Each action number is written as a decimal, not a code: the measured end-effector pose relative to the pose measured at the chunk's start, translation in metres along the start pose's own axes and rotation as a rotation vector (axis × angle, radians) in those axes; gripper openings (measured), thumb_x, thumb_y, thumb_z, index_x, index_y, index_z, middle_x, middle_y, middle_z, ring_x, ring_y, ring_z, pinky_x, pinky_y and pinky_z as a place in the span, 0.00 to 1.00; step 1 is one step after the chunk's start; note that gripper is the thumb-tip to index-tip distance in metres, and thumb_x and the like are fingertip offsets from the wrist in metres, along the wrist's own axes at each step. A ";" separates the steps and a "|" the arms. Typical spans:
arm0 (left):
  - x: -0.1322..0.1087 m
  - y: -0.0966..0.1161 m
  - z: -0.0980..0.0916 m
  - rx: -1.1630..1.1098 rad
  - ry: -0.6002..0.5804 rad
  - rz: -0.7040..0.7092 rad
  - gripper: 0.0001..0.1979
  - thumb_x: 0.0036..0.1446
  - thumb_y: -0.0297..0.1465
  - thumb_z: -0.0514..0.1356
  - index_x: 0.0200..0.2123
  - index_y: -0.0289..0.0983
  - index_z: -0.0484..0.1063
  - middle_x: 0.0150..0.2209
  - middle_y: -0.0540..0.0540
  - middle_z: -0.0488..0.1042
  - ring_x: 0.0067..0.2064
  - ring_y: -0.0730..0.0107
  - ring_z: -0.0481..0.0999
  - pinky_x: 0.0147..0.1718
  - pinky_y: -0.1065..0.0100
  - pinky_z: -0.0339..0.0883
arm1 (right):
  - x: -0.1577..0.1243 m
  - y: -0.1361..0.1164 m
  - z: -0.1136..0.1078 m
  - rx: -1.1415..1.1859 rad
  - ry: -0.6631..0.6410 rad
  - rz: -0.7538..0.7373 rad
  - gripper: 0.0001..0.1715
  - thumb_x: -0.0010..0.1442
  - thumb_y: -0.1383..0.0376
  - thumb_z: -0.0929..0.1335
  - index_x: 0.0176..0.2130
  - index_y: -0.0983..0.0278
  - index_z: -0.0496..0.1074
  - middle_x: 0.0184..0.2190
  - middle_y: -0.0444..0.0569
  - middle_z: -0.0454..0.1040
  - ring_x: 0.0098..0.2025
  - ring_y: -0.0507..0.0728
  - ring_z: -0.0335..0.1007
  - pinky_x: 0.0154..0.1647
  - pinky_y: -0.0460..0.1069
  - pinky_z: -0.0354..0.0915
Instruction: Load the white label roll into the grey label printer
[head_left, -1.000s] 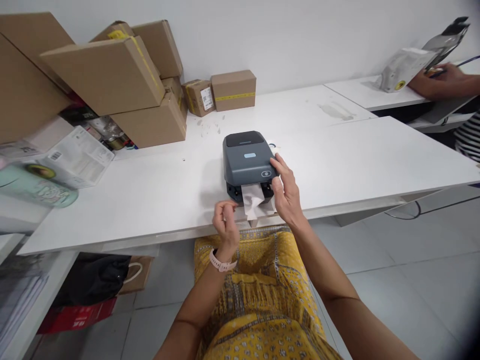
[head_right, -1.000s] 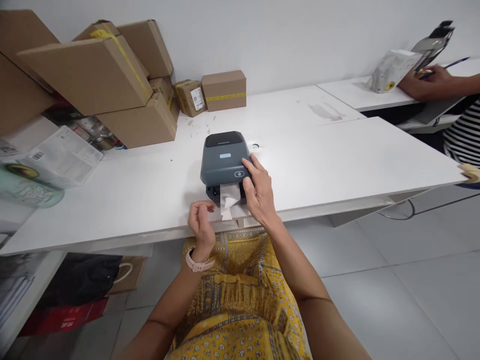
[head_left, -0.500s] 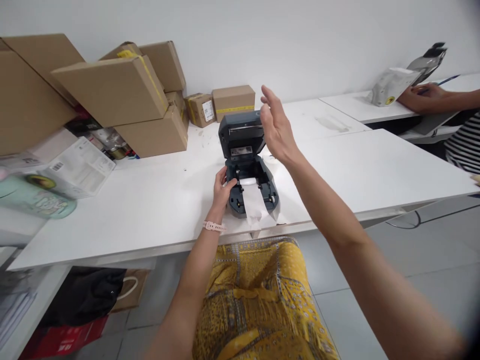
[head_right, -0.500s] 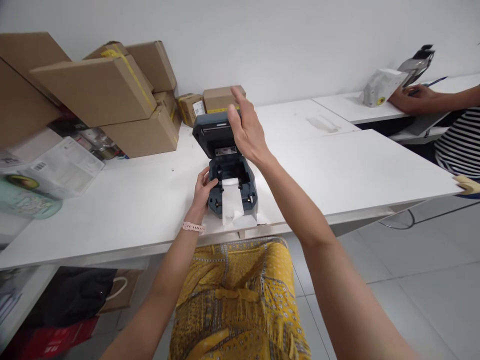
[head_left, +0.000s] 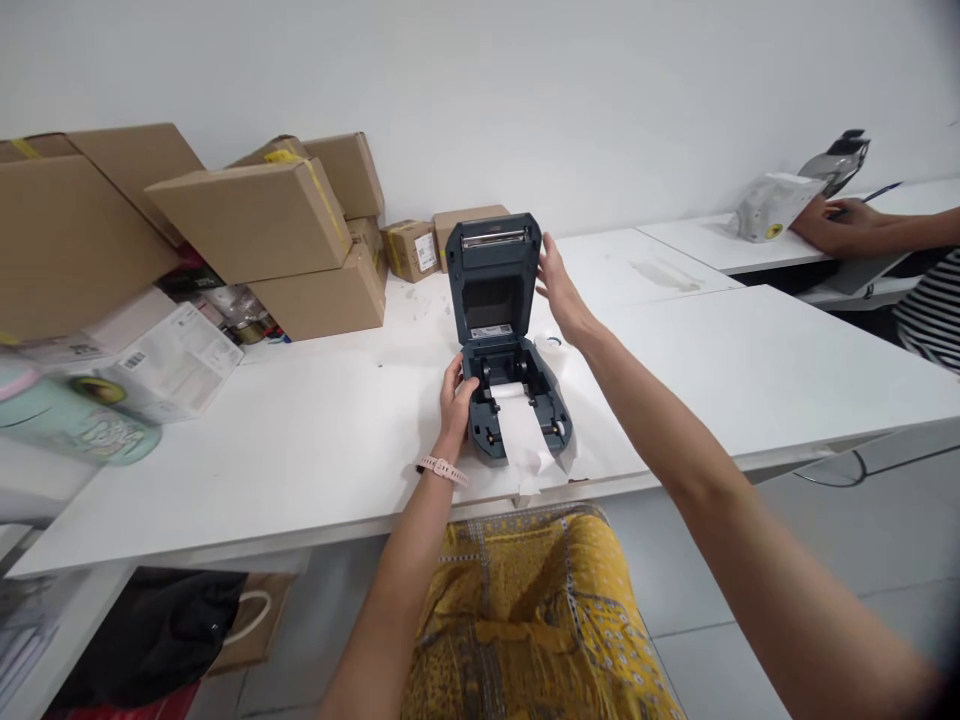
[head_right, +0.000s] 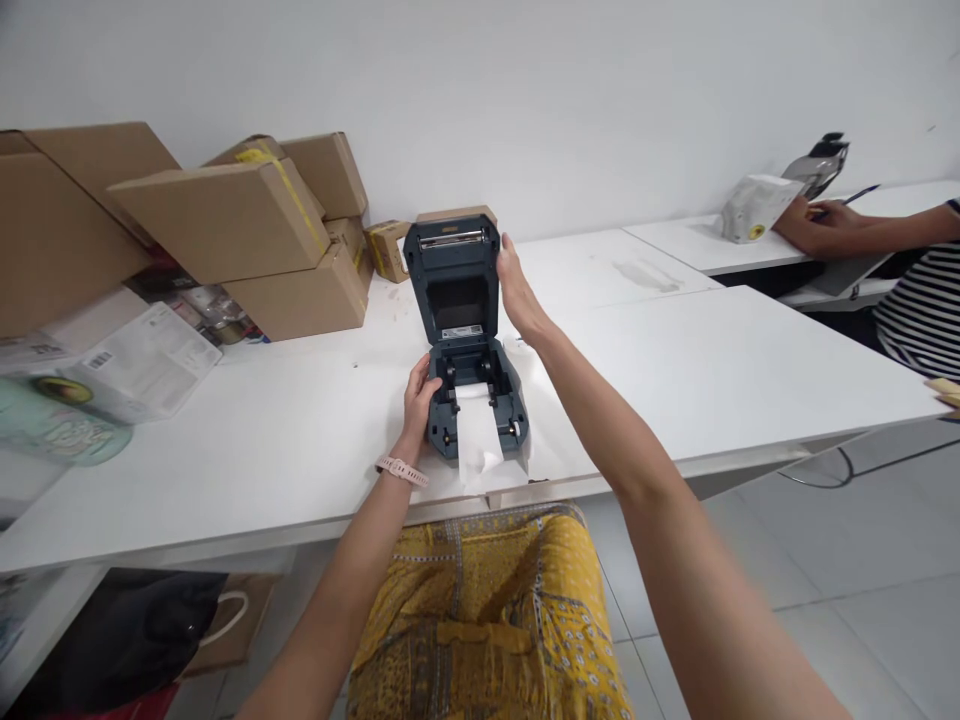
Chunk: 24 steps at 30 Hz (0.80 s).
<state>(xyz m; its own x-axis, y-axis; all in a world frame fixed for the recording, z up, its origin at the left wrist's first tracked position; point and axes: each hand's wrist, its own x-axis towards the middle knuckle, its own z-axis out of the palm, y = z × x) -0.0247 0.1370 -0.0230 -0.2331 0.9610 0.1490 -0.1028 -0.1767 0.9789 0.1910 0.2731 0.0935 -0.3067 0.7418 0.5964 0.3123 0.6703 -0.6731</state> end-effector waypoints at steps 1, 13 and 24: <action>0.005 0.002 0.000 0.014 0.001 0.011 0.31 0.61 0.35 0.63 0.67 0.45 0.69 0.73 0.45 0.66 0.75 0.51 0.63 0.73 0.51 0.57 | -0.016 0.002 0.002 0.064 0.030 0.091 0.52 0.67 0.30 0.44 0.79 0.48 0.32 0.81 0.52 0.46 0.77 0.69 0.55 0.73 0.73 0.58; 0.050 0.005 0.002 0.058 -0.152 0.052 0.29 0.66 0.43 0.59 0.67 0.43 0.71 0.74 0.46 0.65 0.77 0.52 0.60 0.76 0.54 0.51 | -0.123 0.061 0.006 0.019 0.629 0.514 0.42 0.69 0.37 0.57 0.57 0.65 0.75 0.43 0.56 0.81 0.43 0.61 0.77 0.55 0.60 0.70; 0.029 0.009 0.002 0.076 -0.021 -0.089 0.28 0.68 0.46 0.61 0.68 0.49 0.71 0.74 0.49 0.66 0.77 0.51 0.60 0.74 0.53 0.58 | -0.128 0.047 0.023 0.065 0.577 0.767 0.37 0.72 0.40 0.59 0.57 0.63 0.77 0.44 0.54 0.80 0.47 0.62 0.76 0.51 0.58 0.69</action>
<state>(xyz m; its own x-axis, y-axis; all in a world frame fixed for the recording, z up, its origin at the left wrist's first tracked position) -0.0306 0.1635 -0.0099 -0.2057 0.9766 0.0630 -0.0486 -0.0745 0.9960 0.2244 0.2093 -0.0246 0.4554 0.8852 0.0951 0.1879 0.0089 -0.9821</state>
